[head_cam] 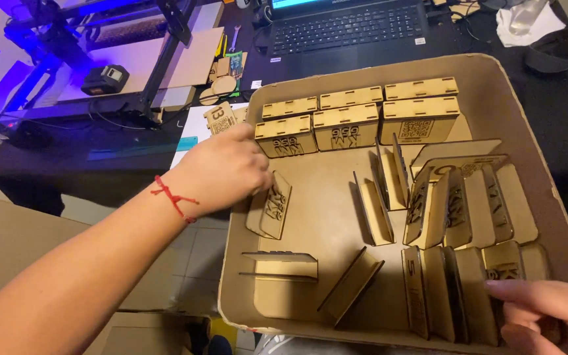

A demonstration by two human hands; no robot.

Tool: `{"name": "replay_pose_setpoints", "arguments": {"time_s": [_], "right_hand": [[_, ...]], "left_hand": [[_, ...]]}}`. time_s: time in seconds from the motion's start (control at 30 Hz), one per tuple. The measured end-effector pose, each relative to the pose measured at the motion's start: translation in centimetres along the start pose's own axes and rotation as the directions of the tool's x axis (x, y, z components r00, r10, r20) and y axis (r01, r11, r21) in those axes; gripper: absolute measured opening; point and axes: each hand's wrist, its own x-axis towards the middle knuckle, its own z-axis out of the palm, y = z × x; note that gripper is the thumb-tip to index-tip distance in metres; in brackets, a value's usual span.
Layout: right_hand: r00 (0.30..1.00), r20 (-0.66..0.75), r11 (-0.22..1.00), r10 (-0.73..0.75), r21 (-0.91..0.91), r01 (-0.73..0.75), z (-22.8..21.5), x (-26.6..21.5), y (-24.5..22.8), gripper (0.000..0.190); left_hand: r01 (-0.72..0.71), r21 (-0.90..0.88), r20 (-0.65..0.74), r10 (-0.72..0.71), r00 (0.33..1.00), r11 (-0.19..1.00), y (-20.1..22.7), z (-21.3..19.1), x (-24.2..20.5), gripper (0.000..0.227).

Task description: The person organizes small, laser-cut cardboard pieces inside a larger cardboard box. They pick up individual pieces, some with QR codes and numbers, and arrange them into neat rows within the box's compartments.

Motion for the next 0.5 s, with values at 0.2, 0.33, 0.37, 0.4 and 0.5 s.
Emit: {"name": "replay_pose_setpoints", "arguments": {"time_s": [0.2, 0.33, 0.37, 0.4, 0.5], "right_hand": [[0.992, 0.072, 0.989, -0.103, 0.117, 0.094, 0.2, 0.0, 3.4, 0.047], [0.999, 0.024, 0.983, -0.030, 0.183, 0.025, 0.5, 0.0, 2.1, 0.039], [0.997, 0.011, 0.993, -0.070, 0.092, 0.069, 0.3, 0.0, 1.7, 0.042], [0.994, 0.002, 0.994, -0.111, 0.000, 0.111, 0.0, 0.1, 1.3, 0.045], [0.993, 0.039, 0.993, -0.113, -0.027, 0.114, -0.9, 0.6, -1.4, 0.045]], "left_hand": [[0.281, -0.506, 0.391, -0.073, 0.917, 0.816, 0.8, -4.6, 2.8, 0.040], [0.175, -0.263, 0.495, -0.023, 0.869, 0.949, 3.1, -2.3, 2.4, 0.043], [0.191, -0.241, 0.487, -0.051, 0.872, 0.952, 3.2, -2.4, 2.6, 0.034], [0.207, -0.220, 0.479, -0.079, 0.874, 0.953, 3.2, -2.5, 2.8, 0.026], [0.208, -0.538, 0.278, -0.061, 0.959, 0.817, 3.7, -4.5, 3.2, 0.025]]}}
